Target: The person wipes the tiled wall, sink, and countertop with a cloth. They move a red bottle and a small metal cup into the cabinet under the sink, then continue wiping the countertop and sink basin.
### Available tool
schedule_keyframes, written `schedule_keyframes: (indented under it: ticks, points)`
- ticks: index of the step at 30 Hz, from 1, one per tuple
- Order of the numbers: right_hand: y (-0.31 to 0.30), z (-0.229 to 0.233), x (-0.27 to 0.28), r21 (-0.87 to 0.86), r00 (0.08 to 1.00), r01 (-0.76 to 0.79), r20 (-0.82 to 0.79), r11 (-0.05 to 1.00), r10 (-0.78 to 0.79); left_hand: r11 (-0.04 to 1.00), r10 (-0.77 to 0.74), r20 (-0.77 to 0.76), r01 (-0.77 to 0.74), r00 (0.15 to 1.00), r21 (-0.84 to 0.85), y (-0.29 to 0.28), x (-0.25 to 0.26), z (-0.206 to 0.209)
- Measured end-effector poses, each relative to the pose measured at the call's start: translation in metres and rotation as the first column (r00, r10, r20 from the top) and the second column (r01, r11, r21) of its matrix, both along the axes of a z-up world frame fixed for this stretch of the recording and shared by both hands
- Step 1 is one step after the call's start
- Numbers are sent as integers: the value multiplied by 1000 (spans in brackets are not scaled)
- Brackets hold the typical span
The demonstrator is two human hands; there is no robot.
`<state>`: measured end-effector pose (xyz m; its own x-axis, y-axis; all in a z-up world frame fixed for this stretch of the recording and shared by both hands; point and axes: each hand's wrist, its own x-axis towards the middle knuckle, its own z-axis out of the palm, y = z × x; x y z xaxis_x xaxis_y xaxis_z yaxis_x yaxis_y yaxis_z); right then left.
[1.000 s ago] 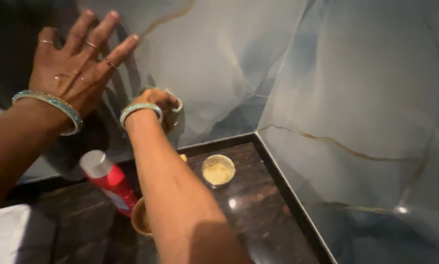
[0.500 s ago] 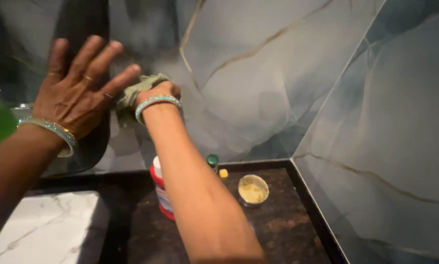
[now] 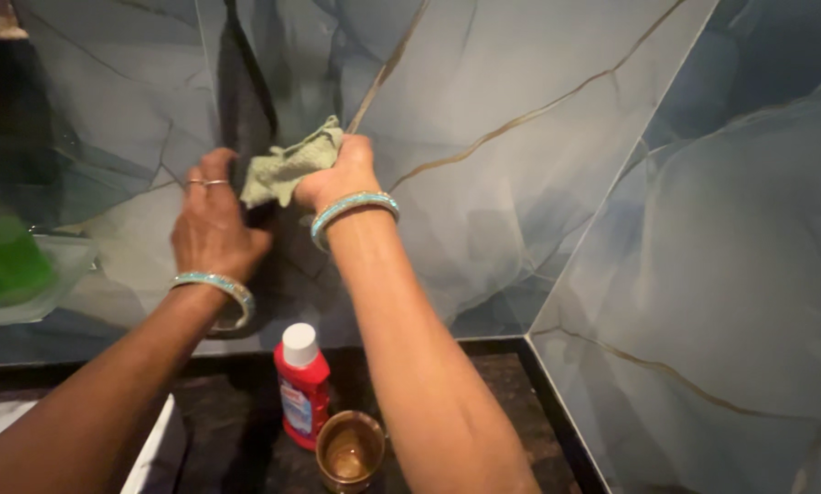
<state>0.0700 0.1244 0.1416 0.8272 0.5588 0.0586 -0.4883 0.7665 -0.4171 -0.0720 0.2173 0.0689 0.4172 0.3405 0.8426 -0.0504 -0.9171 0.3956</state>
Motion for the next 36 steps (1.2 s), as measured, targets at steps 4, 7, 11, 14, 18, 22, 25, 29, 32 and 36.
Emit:
schedule_keyframes:
  ticks: [4,7,11,14,18,22,25,29,32,36]
  points:
    - [-30,22,-34,38,934,353,42,935,-354,955,-297,-71,296,952,-26,-15,19,10]
    - [-49,39,-67,-19,732,679,99,734,-675,843,-533,-81,537,842,42,-19,30,4]
    - [-47,51,-101,296,179,884,500,362,-847,698,-650,-118,651,751,298,-15,49,-6]
    - [-25,45,-110,427,-200,888,694,171,-692,633,-615,-176,613,769,473,-6,52,-15]
    - [30,40,-99,590,-481,797,749,130,-456,749,-327,-624,597,710,287,16,48,-9]
    - [60,25,-71,715,-734,613,673,336,-92,792,-487,-492,602,722,101,63,22,-10]
    - [61,21,-49,774,-776,605,522,185,353,875,-278,-608,457,744,159,105,2,-6]
    - [66,17,-38,755,-768,615,507,228,391,996,-68,-646,89,760,0,143,-21,-4]
    - [77,22,-33,764,-789,594,492,253,367,994,-102,-350,82,931,-71,154,-26,-4]
    - [97,21,-28,759,-790,591,476,273,387,993,-96,-68,90,993,-77,154,-12,-17]
